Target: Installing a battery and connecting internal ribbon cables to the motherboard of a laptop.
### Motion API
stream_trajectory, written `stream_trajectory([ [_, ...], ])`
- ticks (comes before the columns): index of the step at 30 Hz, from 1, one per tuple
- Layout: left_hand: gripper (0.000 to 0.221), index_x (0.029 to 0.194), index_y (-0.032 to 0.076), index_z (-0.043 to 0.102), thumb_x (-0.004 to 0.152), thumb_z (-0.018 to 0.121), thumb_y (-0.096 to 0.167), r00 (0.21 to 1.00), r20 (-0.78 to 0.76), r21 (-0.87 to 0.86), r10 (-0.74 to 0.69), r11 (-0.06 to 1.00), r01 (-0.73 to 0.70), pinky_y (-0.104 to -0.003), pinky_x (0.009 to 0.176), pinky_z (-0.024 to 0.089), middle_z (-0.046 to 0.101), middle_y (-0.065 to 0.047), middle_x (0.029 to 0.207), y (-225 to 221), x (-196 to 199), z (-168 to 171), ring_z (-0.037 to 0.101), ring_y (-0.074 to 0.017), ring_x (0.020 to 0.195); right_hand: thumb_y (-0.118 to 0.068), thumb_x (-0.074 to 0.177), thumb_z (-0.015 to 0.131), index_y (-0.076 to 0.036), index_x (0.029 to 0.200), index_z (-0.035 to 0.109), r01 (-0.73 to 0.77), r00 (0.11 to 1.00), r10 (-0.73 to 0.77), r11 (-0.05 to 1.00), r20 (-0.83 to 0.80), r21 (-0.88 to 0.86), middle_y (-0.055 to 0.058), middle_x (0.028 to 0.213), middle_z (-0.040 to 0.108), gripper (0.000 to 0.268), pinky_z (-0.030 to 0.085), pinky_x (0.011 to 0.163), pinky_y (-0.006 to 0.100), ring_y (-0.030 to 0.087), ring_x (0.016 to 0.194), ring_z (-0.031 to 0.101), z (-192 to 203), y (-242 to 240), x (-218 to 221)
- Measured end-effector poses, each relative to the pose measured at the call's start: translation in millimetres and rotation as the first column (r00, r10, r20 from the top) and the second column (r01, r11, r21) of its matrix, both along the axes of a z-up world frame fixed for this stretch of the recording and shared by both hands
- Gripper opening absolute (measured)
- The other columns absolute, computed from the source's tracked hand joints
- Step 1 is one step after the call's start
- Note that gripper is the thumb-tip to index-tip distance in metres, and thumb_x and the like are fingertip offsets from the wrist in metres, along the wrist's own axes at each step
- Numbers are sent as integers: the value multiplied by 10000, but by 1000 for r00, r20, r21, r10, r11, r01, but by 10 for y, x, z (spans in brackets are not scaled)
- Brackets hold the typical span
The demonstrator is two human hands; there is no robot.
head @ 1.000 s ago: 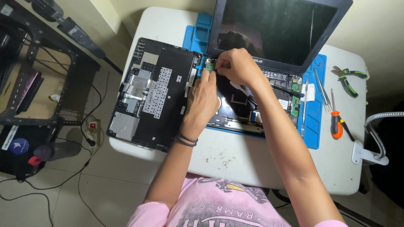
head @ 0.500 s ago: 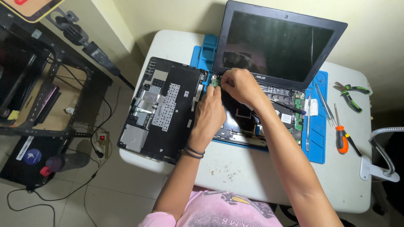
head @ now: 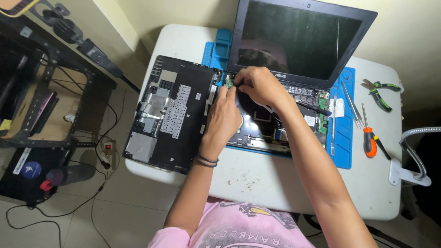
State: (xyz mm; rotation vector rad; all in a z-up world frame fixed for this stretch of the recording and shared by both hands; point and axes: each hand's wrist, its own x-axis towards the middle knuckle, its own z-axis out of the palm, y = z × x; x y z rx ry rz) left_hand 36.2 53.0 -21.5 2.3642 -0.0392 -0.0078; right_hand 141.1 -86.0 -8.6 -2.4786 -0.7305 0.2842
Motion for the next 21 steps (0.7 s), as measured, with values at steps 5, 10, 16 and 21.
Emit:
stream_trajectory([
  [5, 509, 1369, -112, 513, 866, 443, -68, 999, -34, -138, 18, 990, -22, -503, 758, 586, 547, -212, 1189, 67, -2, 41, 693, -469, 963, -43, 855, 754, -97, 969, 760, 3, 1000, -2, 999, -29, 34, 101, 770, 657, 126, 570, 698, 412, 286, 765, 705, -48, -15, 44],
  [10, 513, 1379, -91, 519, 872, 445, -57, 1000, -18, -167, 17, 986, -19, -477, 790, 597, 559, -198, 1196, 90, -10, 36, 687, -448, 1026, -57, 821, 801, -94, 891, 772, 44, 998, -41, 997, -49, 68, 110, 726, 690, 84, 566, 658, 391, 273, 733, 712, -59, -6, 56],
  [16, 521, 1388, -88, 510, 873, 438, -56, 1000, -12, -189, 14, 982, -16, -467, 823, 601, 559, -203, 1232, 107, -3, 23, 681, -419, 1083, -102, 809, 833, -121, 866, 764, 90, 991, -85, 995, -101, 47, 63, 700, 697, 91, 568, 643, 366, 231, 713, 715, -127, 4, 109],
  [21, 519, 1390, -88, 504, 876, 433, -63, 1000, -12, -203, 9, 979, -11, -465, 834, 601, 552, -202, 1201, 109, -5, 55, 668, -419, 1107, -132, 824, 843, -120, 854, 777, 101, 987, -90, 992, -134, 79, 67, 687, 700, 73, 550, 640, 351, 217, 695, 693, -109, -1, 161],
])
